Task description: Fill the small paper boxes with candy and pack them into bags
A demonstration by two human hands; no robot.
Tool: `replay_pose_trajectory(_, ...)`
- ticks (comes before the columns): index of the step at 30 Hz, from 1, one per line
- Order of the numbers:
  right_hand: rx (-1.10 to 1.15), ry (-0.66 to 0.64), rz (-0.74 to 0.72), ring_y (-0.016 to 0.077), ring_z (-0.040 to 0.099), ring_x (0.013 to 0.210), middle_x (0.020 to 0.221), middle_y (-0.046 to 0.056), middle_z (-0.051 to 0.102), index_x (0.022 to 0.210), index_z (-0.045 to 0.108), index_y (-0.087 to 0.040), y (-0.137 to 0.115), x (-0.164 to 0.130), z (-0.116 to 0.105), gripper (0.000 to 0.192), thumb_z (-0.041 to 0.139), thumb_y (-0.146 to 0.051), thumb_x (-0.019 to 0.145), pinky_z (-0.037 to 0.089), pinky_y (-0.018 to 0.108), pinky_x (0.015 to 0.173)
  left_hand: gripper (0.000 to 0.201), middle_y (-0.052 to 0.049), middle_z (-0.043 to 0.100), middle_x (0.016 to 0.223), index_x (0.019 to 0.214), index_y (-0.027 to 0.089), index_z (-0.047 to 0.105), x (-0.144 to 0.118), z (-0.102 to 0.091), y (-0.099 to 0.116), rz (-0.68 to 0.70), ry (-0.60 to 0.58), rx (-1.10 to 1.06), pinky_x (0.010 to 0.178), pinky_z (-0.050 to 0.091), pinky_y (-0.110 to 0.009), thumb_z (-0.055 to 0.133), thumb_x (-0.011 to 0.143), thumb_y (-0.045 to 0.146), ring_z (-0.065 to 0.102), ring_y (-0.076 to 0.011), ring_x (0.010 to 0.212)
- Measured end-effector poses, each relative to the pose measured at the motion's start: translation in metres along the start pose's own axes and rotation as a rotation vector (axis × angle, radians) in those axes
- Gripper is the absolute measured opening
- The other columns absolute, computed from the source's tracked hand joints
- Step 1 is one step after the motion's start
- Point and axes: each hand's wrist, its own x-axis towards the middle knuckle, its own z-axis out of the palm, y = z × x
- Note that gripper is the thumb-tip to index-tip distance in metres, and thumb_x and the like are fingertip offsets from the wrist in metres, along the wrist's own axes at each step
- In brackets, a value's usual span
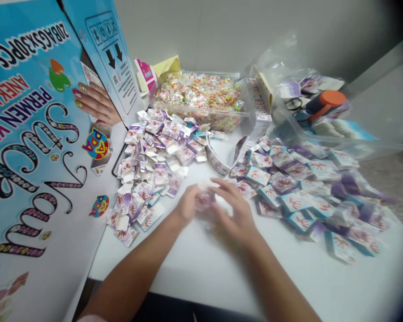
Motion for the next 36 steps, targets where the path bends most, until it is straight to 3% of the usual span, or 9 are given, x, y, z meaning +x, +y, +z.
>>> replay_pose_trajectory(3,-0.043,0.120,-0.012,0.0275,0.056,0.123,0.132,0.015,0.057,0.135,0.049,-0.027,-0.001,-0.001,0.011,0.051,0.065,-0.018,0.088,0.050,0.046,0.095,0.019,-0.002,0.059,0.065,0.070,0.013,0.059,-0.002,0.001,0.001,0.055,-0.105,0.053,0.049,0.037,-0.022,0.058,0.069,0.032,0.053,-0.0115,0.055)
replay_pose_trajectory(6,-0.070,0.233,-0.050,0.0248,0.061,0.111,0.119,0.012,0.062,0.124,0.056,-0.026,-0.003,-0.002,0.018,0.042,0.068,-0.015,0.085,0.052,0.041,0.088,0.019,0.000,0.055,0.060,0.070,0.015,0.056,-0.003,0.001,0.001,0.044,-0.107,0.088,0.045,0.031,-0.022,0.057,0.070,0.033,0.048,-0.0102,0.050)
replay_pose_trajectory(14,-0.024,0.117,0.057,0.0235,0.061,0.104,0.112,0.008,0.066,0.103,0.065,-0.026,-0.006,0.000,0.014,0.016,0.064,-0.019,0.089,0.047,0.041,0.088,0.037,0.002,0.047,0.058,0.077,0.017,0.053,-0.005,0.004,0.000,-0.081,-0.051,-0.009,0.040,0.024,-0.020,0.055,0.077,0.054,0.042,-0.0096,0.046)
replay_pose_trajectory(17,0.007,0.140,0.119,0.0206,0.061,0.091,0.097,0.005,0.065,0.105,0.060,-0.024,-0.008,0.000,0.013,0.018,0.062,-0.018,0.088,0.047,0.037,0.080,0.064,0.001,0.051,0.061,0.083,0.019,0.051,-0.008,0.008,0.001,-0.129,-0.061,0.005,0.043,0.030,-0.020,0.036,0.080,0.081,0.049,-0.0124,0.051)
replay_pose_trajectory(20,0.087,0.034,0.146,0.0184,0.059,0.084,0.087,0.003,0.062,0.095,0.062,-0.024,-0.009,0.001,0.011,0.006,0.061,-0.022,0.090,0.046,0.034,0.076,0.078,0.001,0.051,0.061,0.087,0.021,0.052,-0.009,0.007,-0.003,-0.127,-0.068,0.077,0.045,0.033,-0.020,0.021,0.076,0.091,0.050,-0.0137,0.053)
replay_pose_trajectory(25,0.441,0.204,0.461,0.0168,0.061,0.084,0.094,0.003,0.063,0.096,0.063,-0.026,-0.002,0.002,0.012,0.010,0.066,-0.032,0.089,0.050,0.030,0.071,0.077,0.002,0.052,0.066,0.097,0.021,0.053,-0.005,0.004,-0.016,-0.001,-0.062,0.198,0.052,0.039,-0.023,0.024,0.077,0.090,0.050,-0.0131,0.056)
replay_pose_trajectory(28,0.601,0.155,0.552,0.0182,0.063,0.088,0.106,0.005,0.062,0.079,0.066,-0.022,0.001,0.001,0.015,0.016,0.074,-0.035,0.081,0.052,0.029,0.068,0.080,0.001,0.054,0.071,0.102,0.020,0.053,-0.006,0.005,-0.017,0.006,-0.065,0.250,0.054,0.040,-0.024,0.019,0.079,0.089,0.051,-0.0143,0.059)
replay_pose_trajectory(32,0.682,0.137,0.667,0.0148,0.061,0.073,0.105,0.005,0.065,0.087,0.069,-0.023,-0.001,0.000,0.019,0.019,0.079,-0.036,0.076,0.050,0.026,0.056,0.081,0.000,0.053,0.072,0.100,0.020,0.054,-0.005,0.005,-0.014,0.010,-0.069,0.280,0.057,0.040,-0.025,0.015,0.080,0.088,0.052,-0.0153,0.062)
replay_pose_trajectory(36,0.712,0.199,0.729,0.0206,0.066,0.088,0.107,0.008,0.070,0.078,0.069,-0.020,-0.002,0.001,0.021,0.021,0.081,-0.037,0.073,0.055,0.031,0.068,0.082,-0.001,0.057,0.077,0.098,0.019,0.056,-0.003,0.002,-0.015,0.084,-0.052,0.320,0.070,0.045,-0.028,0.016,0.079,0.088,0.056,-0.0179,0.075)
